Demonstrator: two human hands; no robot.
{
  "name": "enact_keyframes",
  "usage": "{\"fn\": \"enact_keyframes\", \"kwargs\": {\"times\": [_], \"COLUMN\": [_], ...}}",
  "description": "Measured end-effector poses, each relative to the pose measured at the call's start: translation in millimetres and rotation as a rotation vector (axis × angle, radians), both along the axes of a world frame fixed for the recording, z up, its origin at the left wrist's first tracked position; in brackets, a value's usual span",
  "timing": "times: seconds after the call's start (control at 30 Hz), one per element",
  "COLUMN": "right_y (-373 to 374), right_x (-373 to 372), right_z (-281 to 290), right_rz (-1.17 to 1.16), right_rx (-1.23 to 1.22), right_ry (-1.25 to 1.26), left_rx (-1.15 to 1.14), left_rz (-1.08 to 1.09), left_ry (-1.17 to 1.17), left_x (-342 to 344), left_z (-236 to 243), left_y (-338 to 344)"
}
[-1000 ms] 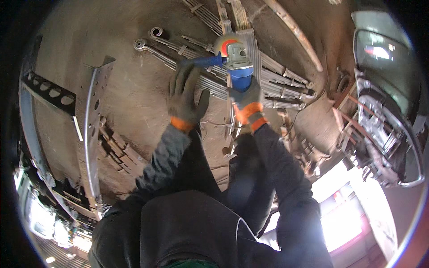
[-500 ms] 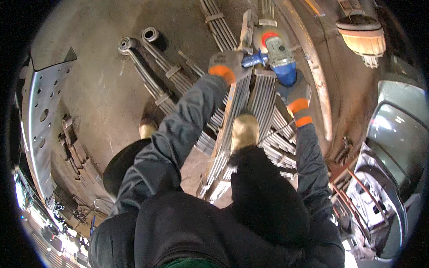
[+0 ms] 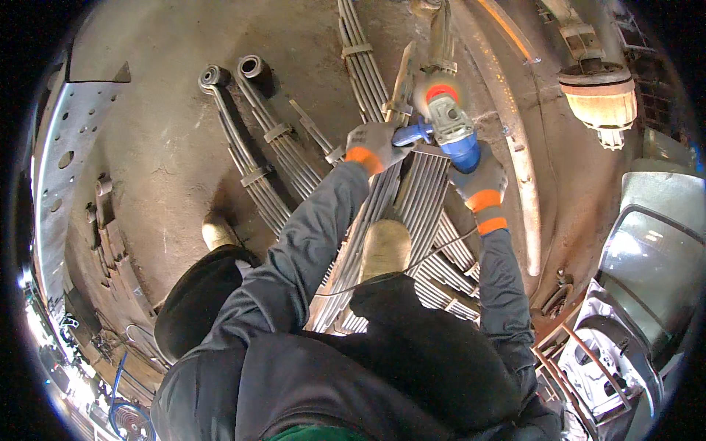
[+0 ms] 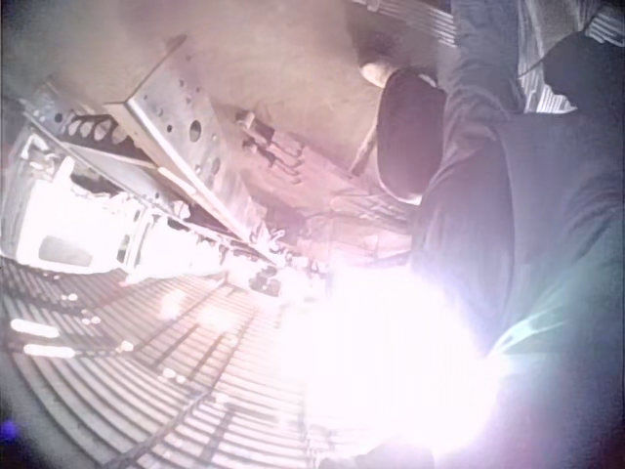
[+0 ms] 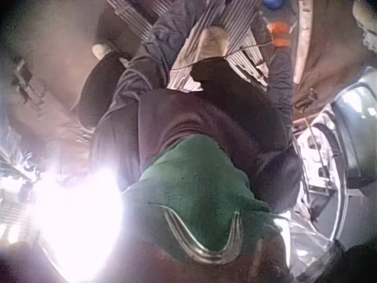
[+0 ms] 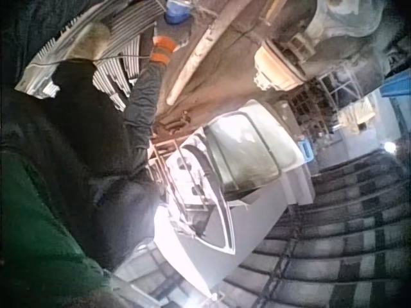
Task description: The person uses an angle grinder to smooth the ends of multiple metal rods laid on the floor. They hold each rod with one hand while grinding with the other, moving the tool along the rod ends and occasionally repositioning the rods to access different sections.
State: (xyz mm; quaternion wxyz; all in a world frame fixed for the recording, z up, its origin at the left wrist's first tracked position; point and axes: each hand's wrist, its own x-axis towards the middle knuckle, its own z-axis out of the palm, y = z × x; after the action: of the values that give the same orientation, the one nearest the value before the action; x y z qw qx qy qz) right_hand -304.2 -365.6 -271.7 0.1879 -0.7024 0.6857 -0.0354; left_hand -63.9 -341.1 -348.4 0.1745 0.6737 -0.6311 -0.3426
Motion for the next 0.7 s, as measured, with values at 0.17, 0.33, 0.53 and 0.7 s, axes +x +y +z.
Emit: {"fn": "enact_keyframes", "kwargs": {"times": [0.17, 0.33, 0.53, 0.7], "right_y": [-15.5, -24.9, 6.6, -21.8], "right_x": [25.6, 26.4, 12.5, 54.8], "right_z": [1.9, 12.0, 10.1, 14.6], "right_rz": [0.063, 0.123, 0.089, 0.164], "right_rx": [0.023, -0.026, -0.041, 0.006], "right_ry": [0.087, 0.09, 0.014, 0.023], "left_rx": [0.028, 0.043, 0.116, 0.072], "left_rz": [0.048, 0.025, 0.067, 0.169], "left_ry": [0.087, 0.126, 0.085, 0.116], "left_x": [22.5, 23.7, 4.8, 31.9], "left_z": [1.4, 15.3, 12.9, -1.8], "left_y": [-0.3, -2.5, 20.9, 13.1]}}
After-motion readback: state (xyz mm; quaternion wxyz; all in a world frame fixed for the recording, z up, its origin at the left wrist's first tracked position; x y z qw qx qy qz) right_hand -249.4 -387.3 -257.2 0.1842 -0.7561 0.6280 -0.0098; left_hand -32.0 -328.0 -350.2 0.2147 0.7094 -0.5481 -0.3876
